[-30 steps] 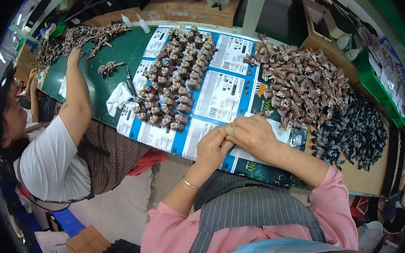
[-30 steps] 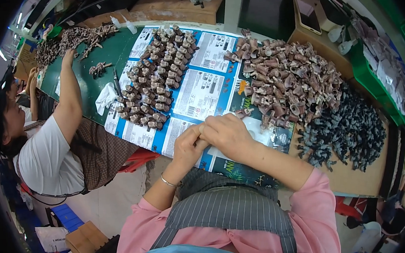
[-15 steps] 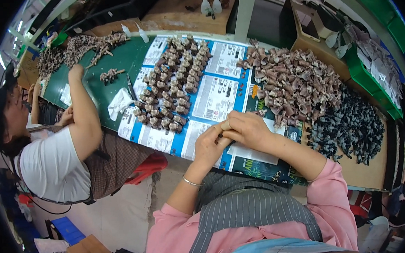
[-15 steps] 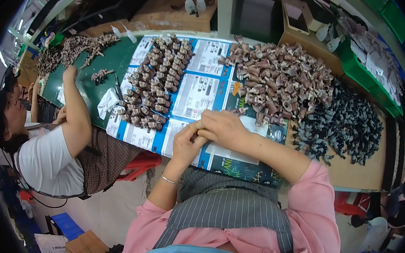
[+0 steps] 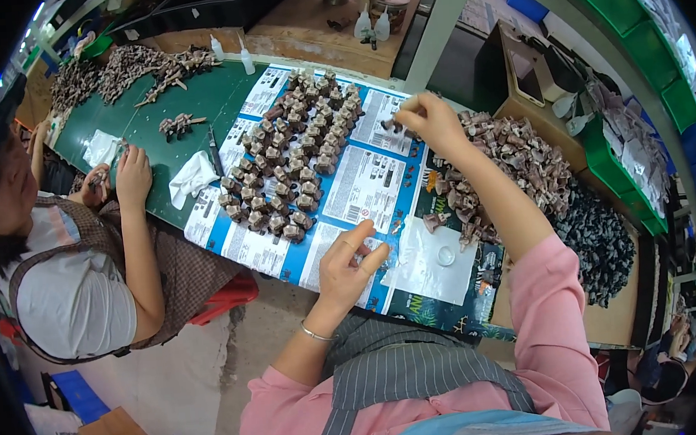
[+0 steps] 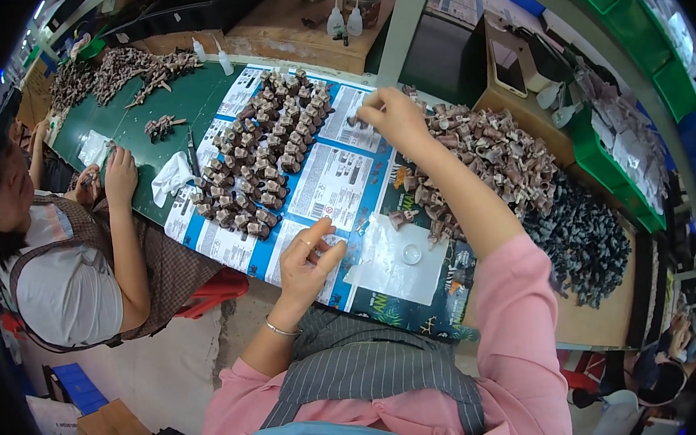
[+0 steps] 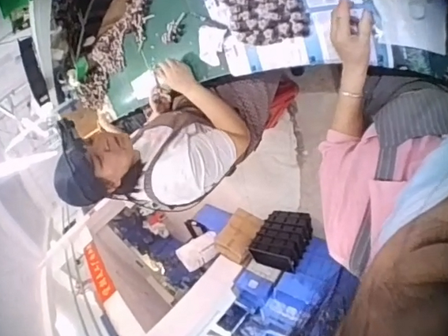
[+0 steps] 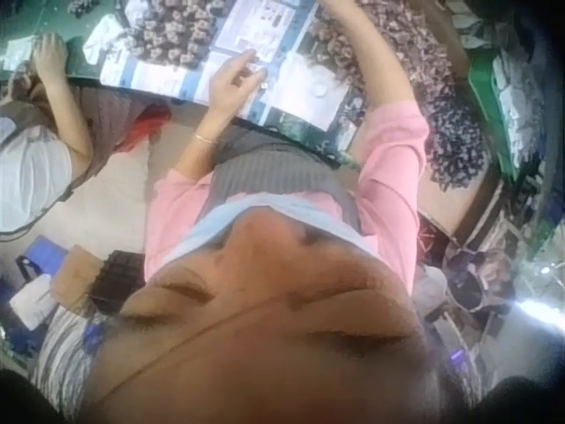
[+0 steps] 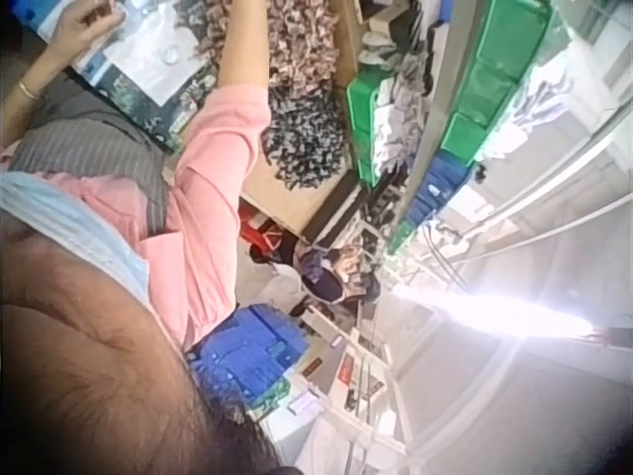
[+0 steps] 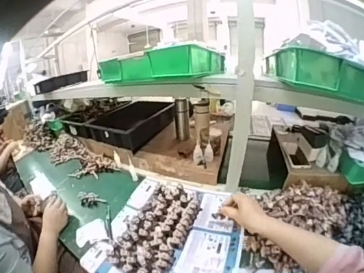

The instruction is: The person applies glue from a bottle to plastic parts and assembles them into small toy figurines by hand on a factory workbench.

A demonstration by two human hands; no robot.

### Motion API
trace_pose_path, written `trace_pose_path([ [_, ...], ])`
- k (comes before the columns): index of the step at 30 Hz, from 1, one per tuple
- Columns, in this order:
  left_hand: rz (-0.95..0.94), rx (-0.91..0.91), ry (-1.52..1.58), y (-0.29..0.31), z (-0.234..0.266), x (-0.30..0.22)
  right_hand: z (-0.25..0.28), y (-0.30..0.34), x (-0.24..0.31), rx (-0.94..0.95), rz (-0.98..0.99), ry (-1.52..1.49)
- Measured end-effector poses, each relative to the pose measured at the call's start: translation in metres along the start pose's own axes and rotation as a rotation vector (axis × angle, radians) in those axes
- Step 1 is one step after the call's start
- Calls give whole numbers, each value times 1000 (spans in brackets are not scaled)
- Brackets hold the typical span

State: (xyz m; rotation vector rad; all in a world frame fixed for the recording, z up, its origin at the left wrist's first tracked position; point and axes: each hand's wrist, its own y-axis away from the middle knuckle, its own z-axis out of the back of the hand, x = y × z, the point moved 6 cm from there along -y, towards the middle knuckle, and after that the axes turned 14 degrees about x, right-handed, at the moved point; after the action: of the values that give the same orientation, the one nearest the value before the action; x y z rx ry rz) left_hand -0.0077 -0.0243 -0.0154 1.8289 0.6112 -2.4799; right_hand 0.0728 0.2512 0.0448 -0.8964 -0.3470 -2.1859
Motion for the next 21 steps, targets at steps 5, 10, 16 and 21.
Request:
trace_pose_path([
  [5,39,6,-16,2,1,-1,-12,-56,-10,-53,-82,-2],
  [10,48,16,20,-1,-2,1,-28,-88,-24,-134,-92,27],
  [16,29,34,11,-4,-2,0,-36,-97,-24,-156,-23,14],
  [21,20,65,-41,-6,-4,-4,-39,-94,-32,-163,21,-4],
])
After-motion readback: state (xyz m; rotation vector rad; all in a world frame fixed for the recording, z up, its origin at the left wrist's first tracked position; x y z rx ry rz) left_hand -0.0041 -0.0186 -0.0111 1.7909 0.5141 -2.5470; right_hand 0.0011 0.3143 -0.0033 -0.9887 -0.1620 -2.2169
